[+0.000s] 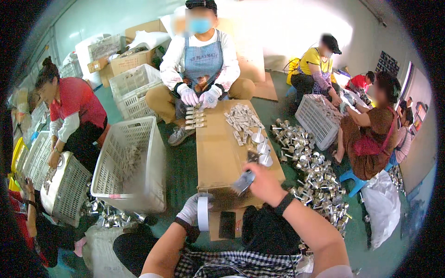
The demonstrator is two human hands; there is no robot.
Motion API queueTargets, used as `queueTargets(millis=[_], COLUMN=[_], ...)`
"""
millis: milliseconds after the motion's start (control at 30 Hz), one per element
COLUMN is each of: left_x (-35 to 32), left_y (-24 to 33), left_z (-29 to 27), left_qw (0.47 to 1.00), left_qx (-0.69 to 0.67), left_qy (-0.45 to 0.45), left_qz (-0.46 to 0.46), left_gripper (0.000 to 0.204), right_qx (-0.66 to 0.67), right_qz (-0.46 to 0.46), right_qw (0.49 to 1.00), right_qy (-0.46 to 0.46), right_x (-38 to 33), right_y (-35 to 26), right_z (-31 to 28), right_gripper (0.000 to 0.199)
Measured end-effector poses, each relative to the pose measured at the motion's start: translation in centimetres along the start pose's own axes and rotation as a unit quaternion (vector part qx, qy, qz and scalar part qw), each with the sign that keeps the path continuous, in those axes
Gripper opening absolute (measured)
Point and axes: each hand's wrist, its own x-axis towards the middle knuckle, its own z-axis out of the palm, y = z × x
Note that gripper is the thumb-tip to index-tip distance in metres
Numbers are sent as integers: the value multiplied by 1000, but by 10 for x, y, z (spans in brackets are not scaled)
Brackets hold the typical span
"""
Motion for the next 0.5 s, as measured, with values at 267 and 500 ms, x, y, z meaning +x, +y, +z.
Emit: queueTargets(millis=[267,500], left_x=[-2,1], left_y=[0,-5], left_z=[-5,-7], left_qw=[985,997], left_qx=[151,45], left_qy=[-33,-17], left_qz=[79,53], left_gripper=[20,32], right_qx=[79,42], right_qz=[217,171], right_qw=[972,982], right_qy=[36,69], right_x=[7,8], right_y=[27,46], right_z=[5,8], right_gripper=[21,17])
